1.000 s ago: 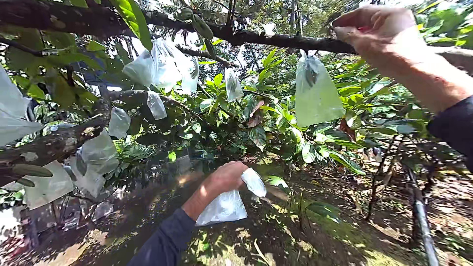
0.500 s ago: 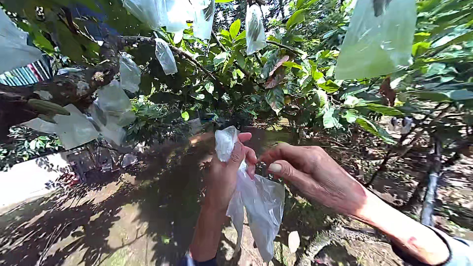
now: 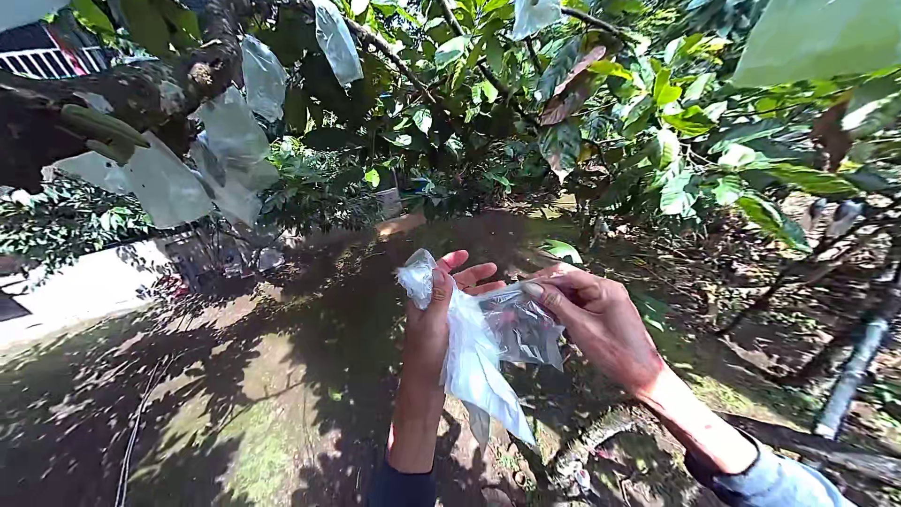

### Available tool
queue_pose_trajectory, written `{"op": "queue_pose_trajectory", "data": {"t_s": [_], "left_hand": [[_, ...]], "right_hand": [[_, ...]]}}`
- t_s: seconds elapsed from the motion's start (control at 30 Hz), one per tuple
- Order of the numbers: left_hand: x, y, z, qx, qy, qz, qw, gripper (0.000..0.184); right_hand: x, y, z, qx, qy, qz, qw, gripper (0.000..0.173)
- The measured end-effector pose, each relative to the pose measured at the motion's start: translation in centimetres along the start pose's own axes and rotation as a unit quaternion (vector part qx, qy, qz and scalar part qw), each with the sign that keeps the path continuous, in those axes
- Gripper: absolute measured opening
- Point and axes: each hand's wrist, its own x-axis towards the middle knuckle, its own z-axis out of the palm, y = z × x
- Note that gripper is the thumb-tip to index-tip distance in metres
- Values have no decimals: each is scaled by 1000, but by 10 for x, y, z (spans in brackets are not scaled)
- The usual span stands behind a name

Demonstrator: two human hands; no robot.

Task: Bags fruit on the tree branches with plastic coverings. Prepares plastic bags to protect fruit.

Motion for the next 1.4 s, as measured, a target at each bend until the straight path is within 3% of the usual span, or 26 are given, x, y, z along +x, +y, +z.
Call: {"op": "queue_pose_trajectory", "data": {"t_s": [0.17,0.3,0.33,0.37,0.43,0.67,0.83,1.0,1.07,1.17,1.27,1.4], "left_hand": [[-7,-4,-4,83,104,-14,991,36],[-10,-10,-4,144,195,29,970,34],[-12,-11,-6,150,203,37,967,33],[-11,-11,-8,156,201,47,966,32],[-7,-3,-13,170,193,71,964,31],[13,45,-20,166,133,128,969,26],[20,82,8,93,66,100,988,26],[20,113,22,76,-32,159,984,20],[14,120,27,101,-57,167,979,29],[6,121,36,177,6,171,969,39],[14,112,33,186,128,207,952,30],[11,114,25,239,223,248,912,49]], "right_hand": [[13,9,2,10,55,-11,998,25],[4,-5,9,51,-38,135,989,45],[-1,-3,16,82,-41,138,986,39],[-3,2,20,94,-32,115,988,26],[8,10,16,86,-16,51,995,17],[80,-53,-31,-61,11,-101,993,14],[124,-108,-45,-84,-3,-199,976,20],[144,-137,-47,-123,15,-183,975,18],[149,-141,-51,-121,25,-165,978,17],[152,-140,-57,-133,20,-155,979,18],[152,-139,-65,-159,18,-165,973,21],[152,-136,-66,-217,-2,-180,959,22]]}}
